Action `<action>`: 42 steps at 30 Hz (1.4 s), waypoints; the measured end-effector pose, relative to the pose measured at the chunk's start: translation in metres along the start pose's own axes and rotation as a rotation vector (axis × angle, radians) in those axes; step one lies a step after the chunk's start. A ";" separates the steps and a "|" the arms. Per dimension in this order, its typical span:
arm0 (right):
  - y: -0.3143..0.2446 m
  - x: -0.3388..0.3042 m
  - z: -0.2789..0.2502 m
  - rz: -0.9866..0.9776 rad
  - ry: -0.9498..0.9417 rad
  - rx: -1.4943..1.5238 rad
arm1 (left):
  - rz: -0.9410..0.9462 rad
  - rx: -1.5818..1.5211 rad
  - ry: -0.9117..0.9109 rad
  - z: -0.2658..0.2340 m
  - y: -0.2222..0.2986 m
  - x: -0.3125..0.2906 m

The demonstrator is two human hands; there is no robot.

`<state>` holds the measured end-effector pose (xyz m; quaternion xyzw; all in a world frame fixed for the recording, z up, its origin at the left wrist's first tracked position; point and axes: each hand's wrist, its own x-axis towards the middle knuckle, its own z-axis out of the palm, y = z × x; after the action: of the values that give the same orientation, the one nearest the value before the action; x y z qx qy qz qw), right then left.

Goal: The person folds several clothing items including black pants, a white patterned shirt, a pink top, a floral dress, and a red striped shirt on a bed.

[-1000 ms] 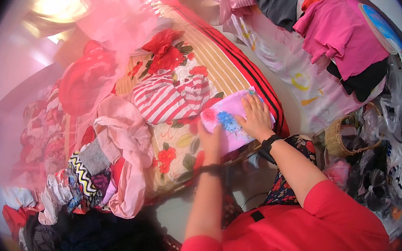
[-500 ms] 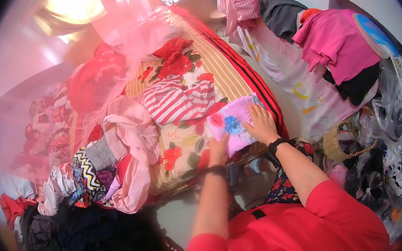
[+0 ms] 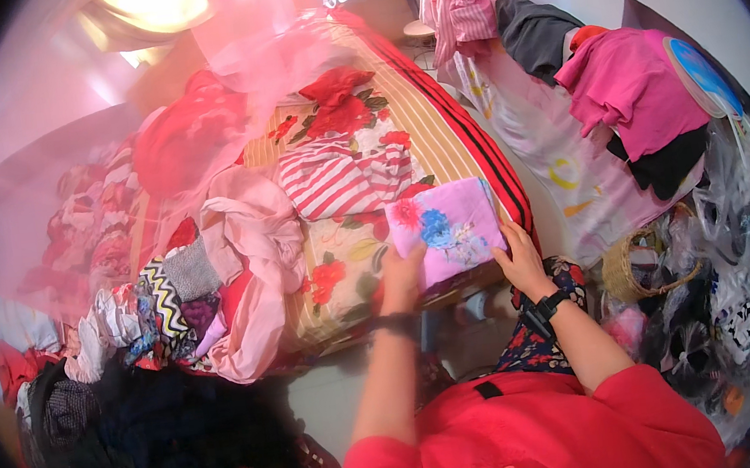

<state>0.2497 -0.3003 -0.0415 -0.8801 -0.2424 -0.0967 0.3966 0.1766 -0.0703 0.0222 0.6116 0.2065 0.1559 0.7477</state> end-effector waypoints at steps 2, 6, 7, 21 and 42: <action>0.001 0.000 0.003 0.063 0.008 0.039 | 0.042 0.089 -0.027 -0.013 0.012 0.002; -0.024 0.016 0.019 -0.061 0.126 -0.061 | 0.076 0.214 0.019 -0.066 0.037 -0.006; -0.028 0.024 0.025 -0.113 0.132 -0.086 | 0.091 0.232 -0.016 -0.074 0.050 -0.013; -0.051 0.048 0.112 -0.363 -0.059 -0.352 | 0.295 0.452 -0.009 -0.169 0.155 -0.067; -0.070 0.049 0.129 -0.355 -0.138 -0.506 | 0.317 0.230 1.232 -0.553 0.093 0.008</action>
<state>0.2538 -0.1473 -0.0635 -0.8994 -0.3866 -0.1617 0.1244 -0.0906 0.4229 0.0196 0.5093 0.5205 0.5639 0.3896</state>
